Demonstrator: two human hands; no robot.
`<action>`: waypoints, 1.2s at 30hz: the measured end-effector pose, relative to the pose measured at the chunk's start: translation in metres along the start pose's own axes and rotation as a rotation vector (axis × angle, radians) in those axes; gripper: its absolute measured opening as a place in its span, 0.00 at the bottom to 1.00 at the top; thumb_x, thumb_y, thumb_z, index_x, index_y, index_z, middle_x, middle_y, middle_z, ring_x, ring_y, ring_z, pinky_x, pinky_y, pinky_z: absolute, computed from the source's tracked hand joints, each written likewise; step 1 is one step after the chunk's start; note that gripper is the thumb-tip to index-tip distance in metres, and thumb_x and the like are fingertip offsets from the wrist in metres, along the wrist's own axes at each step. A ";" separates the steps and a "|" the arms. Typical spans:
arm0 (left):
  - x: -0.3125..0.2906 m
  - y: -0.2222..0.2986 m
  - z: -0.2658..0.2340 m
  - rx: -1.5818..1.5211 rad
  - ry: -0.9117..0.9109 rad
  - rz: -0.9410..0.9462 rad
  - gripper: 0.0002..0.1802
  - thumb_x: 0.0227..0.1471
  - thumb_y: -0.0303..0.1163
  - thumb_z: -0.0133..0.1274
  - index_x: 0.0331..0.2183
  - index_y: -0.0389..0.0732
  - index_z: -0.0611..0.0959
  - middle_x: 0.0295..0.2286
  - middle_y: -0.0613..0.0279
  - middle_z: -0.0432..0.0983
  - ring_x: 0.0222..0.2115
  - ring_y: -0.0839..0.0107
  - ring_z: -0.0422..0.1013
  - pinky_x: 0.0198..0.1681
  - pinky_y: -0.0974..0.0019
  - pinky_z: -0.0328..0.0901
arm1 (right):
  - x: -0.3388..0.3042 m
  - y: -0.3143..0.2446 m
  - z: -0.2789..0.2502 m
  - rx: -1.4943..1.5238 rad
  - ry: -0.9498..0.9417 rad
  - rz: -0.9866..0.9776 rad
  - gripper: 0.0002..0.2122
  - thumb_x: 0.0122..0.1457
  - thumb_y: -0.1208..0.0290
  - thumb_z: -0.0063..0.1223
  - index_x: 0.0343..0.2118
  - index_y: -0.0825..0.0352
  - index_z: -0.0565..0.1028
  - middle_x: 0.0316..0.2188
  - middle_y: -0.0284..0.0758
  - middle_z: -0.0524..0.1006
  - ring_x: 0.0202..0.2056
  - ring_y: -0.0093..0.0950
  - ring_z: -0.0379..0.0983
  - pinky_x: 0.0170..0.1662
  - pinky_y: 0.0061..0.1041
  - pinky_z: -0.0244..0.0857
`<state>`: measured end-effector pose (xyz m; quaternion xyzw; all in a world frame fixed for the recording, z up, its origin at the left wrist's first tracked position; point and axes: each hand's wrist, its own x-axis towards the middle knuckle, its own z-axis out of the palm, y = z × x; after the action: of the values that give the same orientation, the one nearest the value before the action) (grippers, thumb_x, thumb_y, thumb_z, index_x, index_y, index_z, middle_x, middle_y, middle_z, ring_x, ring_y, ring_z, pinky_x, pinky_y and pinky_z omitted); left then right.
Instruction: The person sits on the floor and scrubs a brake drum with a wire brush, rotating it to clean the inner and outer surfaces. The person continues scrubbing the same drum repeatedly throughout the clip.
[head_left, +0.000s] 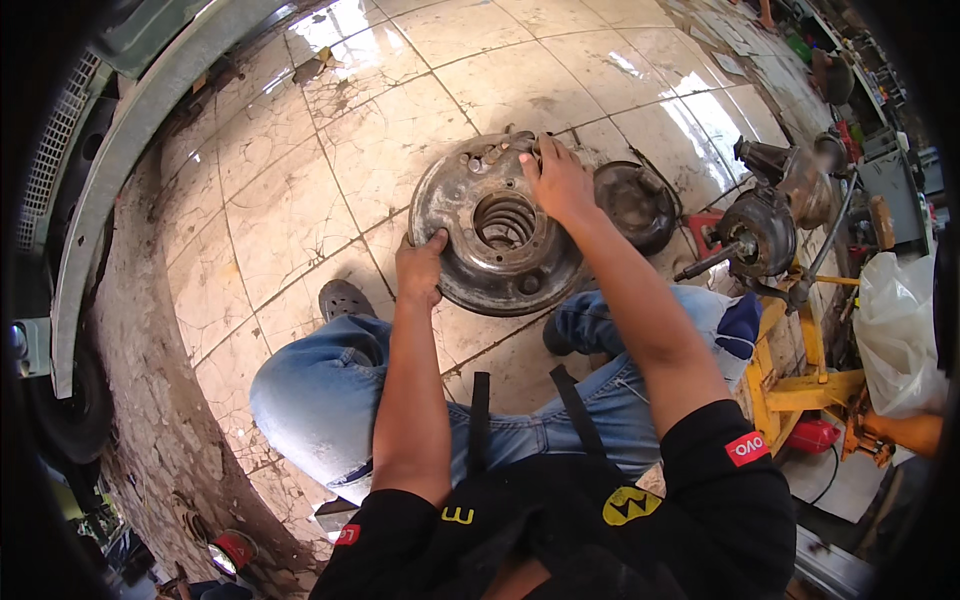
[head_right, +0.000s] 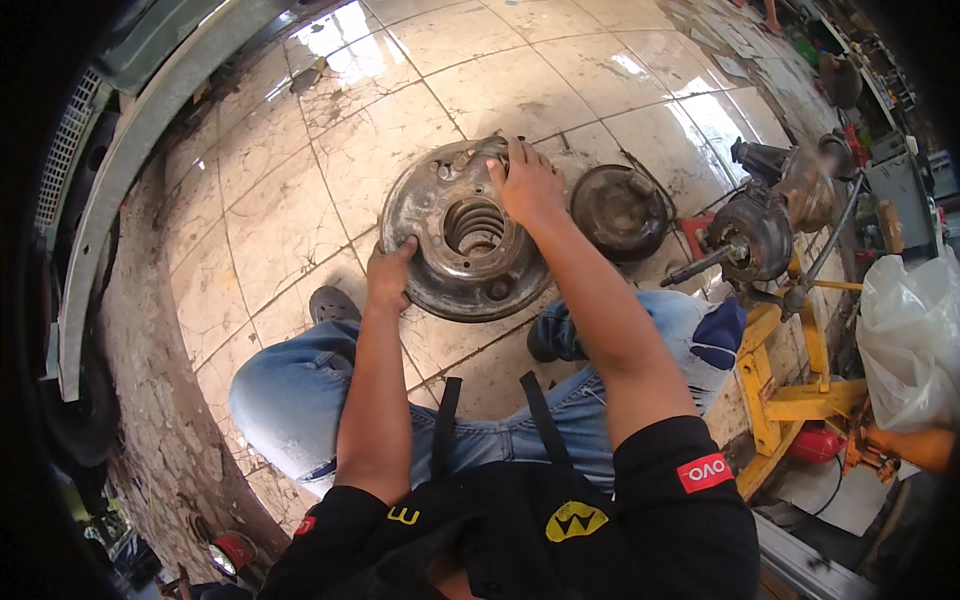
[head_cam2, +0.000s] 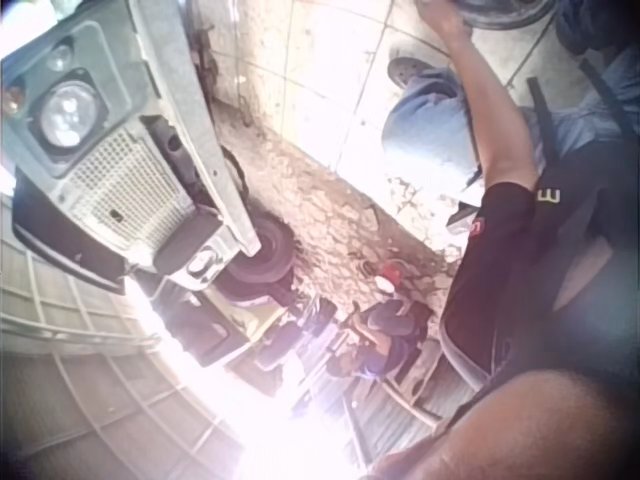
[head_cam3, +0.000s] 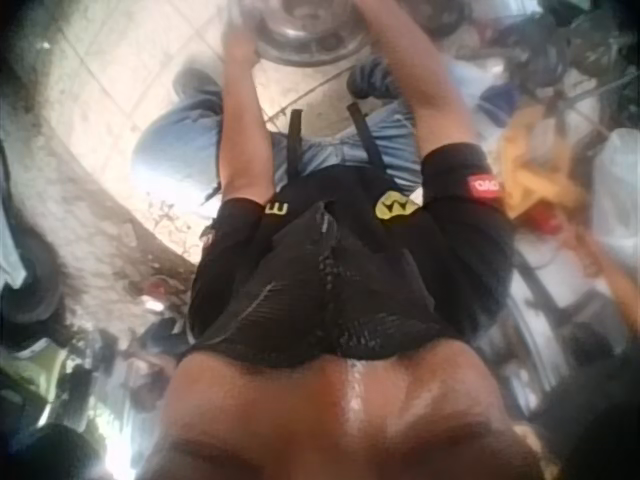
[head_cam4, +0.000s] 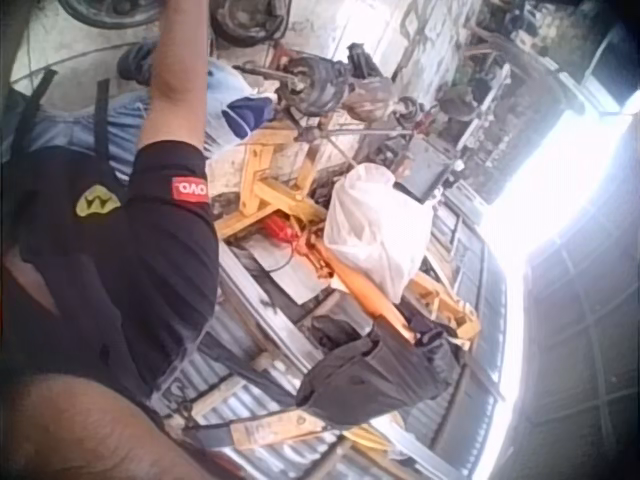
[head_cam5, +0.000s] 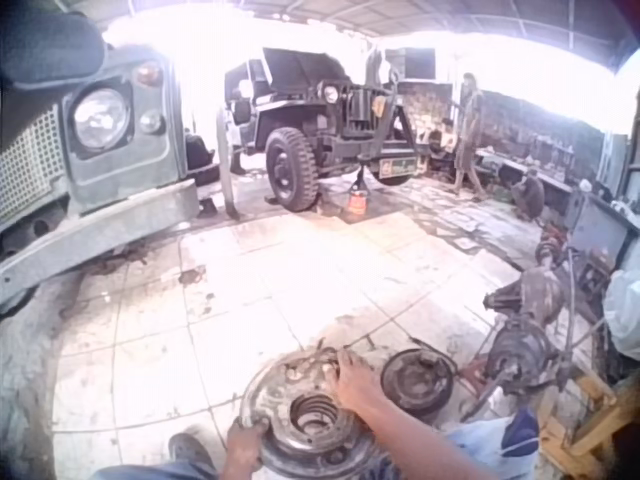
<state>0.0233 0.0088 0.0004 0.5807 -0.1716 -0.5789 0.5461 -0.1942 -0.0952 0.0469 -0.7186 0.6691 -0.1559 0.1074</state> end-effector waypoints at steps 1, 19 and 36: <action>-0.010 0.013 0.005 -0.003 -0.013 -0.020 0.17 0.53 0.26 0.57 0.45 0.31 0.76 0.38 0.53 0.77 0.36 0.65 0.73 0.40 0.62 0.68 | 0.007 0.007 -0.008 0.130 -0.072 0.033 0.28 0.64 0.48 0.35 0.55 0.70 0.65 0.53 0.50 0.69 0.54 0.47 0.66 0.54 0.47 0.60; 0.000 0.001 0.020 0.127 0.033 0.076 0.19 0.54 0.27 0.56 0.47 0.32 0.74 0.40 0.53 0.76 0.39 0.64 0.72 0.42 0.62 0.68 | 0.020 0.042 -0.023 0.270 0.010 0.041 0.15 0.63 0.62 0.42 0.41 0.68 0.74 0.35 0.52 0.77 0.41 0.52 0.72 0.45 0.45 0.65; 0.004 -0.001 0.024 0.095 0.037 0.062 0.16 0.52 0.26 0.57 0.43 0.31 0.76 0.37 0.54 0.78 0.36 0.67 0.72 0.41 0.66 0.65 | 0.009 0.005 0.006 -0.243 -0.055 -0.159 0.32 0.66 0.49 0.31 0.63 0.71 0.54 0.65 0.47 0.52 0.66 0.42 0.45 0.67 0.45 0.39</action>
<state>0.0037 -0.0048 0.0041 0.6108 -0.2067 -0.5423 0.5387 -0.1960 -0.1046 0.0398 -0.7810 0.6210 -0.0617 0.0252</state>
